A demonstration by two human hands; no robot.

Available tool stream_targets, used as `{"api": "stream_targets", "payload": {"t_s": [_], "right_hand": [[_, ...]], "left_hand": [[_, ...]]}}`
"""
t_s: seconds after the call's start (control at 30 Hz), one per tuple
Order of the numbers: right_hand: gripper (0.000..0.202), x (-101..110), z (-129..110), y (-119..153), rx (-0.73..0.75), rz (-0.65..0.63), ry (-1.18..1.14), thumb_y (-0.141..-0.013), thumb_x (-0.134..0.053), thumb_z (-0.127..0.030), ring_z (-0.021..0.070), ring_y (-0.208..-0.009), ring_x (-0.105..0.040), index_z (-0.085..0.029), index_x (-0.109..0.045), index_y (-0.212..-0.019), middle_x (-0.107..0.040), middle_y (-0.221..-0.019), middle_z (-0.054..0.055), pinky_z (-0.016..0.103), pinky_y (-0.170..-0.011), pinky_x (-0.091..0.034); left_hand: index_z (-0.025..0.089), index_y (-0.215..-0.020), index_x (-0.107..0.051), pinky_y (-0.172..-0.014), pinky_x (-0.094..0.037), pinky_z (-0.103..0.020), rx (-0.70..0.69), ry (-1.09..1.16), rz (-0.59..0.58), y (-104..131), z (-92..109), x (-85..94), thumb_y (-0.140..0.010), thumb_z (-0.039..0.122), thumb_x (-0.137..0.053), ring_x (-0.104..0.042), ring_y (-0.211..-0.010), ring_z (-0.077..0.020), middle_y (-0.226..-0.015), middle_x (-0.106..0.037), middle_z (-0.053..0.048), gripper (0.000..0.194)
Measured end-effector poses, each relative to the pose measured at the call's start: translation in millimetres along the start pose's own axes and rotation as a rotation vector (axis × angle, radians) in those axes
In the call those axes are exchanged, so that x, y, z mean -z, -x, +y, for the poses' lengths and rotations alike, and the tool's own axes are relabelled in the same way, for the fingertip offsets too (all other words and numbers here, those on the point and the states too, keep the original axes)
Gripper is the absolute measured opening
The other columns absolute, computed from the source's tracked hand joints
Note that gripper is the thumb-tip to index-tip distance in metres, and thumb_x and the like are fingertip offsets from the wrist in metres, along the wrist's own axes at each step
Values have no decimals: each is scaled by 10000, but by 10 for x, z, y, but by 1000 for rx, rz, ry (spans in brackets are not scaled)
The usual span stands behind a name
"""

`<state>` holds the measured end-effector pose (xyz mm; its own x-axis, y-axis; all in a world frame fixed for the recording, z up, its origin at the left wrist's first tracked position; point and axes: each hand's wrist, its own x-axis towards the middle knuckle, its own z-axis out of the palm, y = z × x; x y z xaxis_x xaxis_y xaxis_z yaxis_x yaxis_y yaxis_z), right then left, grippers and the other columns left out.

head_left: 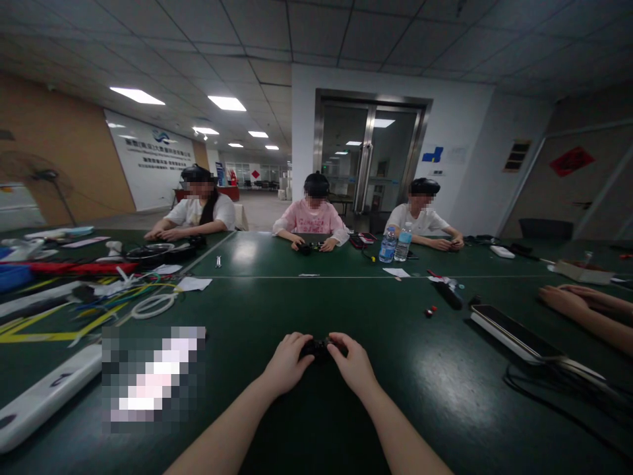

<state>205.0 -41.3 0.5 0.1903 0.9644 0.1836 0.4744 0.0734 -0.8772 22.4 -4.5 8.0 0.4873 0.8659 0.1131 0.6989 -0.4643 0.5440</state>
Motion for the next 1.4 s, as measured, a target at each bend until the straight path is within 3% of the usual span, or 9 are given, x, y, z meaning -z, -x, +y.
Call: {"api": "stream_targets", "payload": {"t_s": [0.5, 1.13, 1.4], "right_hand": [[260, -31, -144, 32, 79, -152, 293, -767, -553, -292, 214, -1042, -517, -271, -642, -1010, -601, -1093, 23, 365, -909, -374], [261, -42, -201, 44, -2, -153, 350, -744, -577, -317, 207, -1072, -518, -283, -646, -993, -558, -1136, 12, 357, -935, -375], [350, -28, -137, 31, 51, -150, 307, -746, -556, -362, 218, -1084, -519, -270, -605, -1081, -571, -1156, 37, 360, -927, -382]], "left_hand": [[204, -1211, -495, -955, -358, -342, -29, -1, 18, -25, -43, -47, -802, 312, -483, -461, -1102, -218, -1190, -526, -64, 423], [223, -1217, -483, -969, -357, -336, 5, 1, -7, -27, -9, -13, -801, 307, -483, -454, -1127, -210, -1213, -514, -39, 424], [218, -1217, -482, -965, -358, -331, -8, -15, 4, -17, -11, -19, -805, 292, -474, -453, -1124, -207, -1214, -513, -46, 418]]}}
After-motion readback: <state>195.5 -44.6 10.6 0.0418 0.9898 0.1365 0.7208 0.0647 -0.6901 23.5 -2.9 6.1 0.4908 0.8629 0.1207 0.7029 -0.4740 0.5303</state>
